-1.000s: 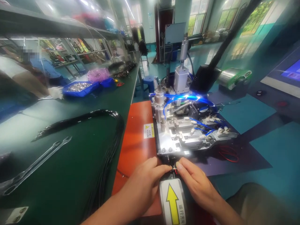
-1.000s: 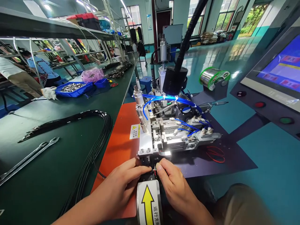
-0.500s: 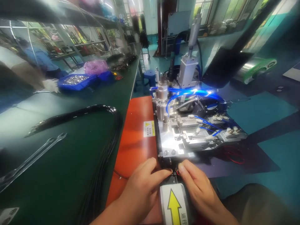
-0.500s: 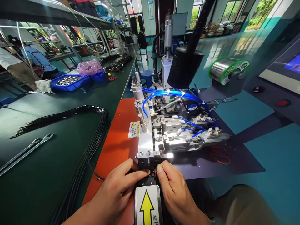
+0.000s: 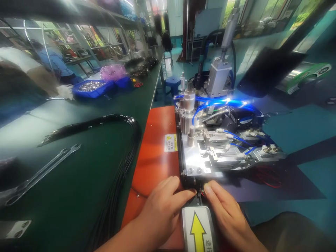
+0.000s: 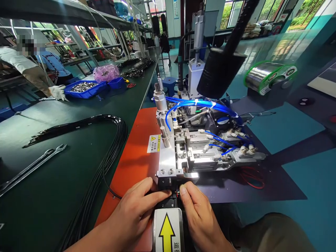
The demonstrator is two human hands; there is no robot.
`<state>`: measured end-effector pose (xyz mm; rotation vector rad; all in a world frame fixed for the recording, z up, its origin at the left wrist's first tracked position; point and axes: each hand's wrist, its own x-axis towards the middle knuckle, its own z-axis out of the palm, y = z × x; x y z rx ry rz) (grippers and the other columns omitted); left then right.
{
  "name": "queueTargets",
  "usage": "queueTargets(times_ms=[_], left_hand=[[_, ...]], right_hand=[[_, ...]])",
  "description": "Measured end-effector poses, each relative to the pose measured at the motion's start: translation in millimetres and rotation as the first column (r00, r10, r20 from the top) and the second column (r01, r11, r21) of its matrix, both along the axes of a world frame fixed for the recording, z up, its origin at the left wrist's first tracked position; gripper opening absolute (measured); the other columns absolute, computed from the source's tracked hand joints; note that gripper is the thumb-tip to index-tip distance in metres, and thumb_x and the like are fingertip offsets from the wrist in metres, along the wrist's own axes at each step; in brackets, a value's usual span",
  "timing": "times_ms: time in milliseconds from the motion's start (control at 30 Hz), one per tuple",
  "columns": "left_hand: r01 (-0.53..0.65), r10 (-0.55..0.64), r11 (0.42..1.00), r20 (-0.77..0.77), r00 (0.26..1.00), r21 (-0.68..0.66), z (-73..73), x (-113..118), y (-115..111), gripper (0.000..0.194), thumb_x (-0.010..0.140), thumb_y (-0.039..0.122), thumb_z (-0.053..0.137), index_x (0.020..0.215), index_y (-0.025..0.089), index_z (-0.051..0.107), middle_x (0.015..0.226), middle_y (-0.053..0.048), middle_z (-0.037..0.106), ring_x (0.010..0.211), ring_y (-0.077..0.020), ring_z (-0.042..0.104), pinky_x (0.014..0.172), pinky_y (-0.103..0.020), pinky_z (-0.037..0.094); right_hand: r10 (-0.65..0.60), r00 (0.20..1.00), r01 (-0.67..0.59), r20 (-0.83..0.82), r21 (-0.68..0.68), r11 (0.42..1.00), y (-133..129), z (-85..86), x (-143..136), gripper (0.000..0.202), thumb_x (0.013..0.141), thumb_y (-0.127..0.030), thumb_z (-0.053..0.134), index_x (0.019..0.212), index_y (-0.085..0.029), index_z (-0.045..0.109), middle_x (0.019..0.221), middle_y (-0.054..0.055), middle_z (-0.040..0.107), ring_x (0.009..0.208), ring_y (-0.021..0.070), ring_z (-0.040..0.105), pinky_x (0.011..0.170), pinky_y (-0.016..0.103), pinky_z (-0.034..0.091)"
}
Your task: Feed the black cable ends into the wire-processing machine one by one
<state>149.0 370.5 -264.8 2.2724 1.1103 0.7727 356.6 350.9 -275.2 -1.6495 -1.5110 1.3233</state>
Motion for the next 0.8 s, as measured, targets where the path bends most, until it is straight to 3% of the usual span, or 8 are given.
queueTargets(times_ms=[800], left_hand=[[-0.006, 0.006, 1.0, -0.013, 1.0, 0.016, -4.2, 0.7, 0.3, 0.031, 0.091, 0.011, 0.049, 0.111, 0.024, 0.069, 0.087, -0.006, 0.057, 0.078, -0.0177, 0.051, 0.065, -0.028, 0.04]], right_hand=[[-0.035, 0.994, 0.037, -0.105, 0.01, 0.999, -0.7, -4.7, -5.0, 0.041, 0.1, -0.052, 0.039, 0.076, -0.019, 0.043, 0.073, 0.0, 0.044, 0.068, 0.0132, 0.043, 0.062, 0.022, 0.039]])
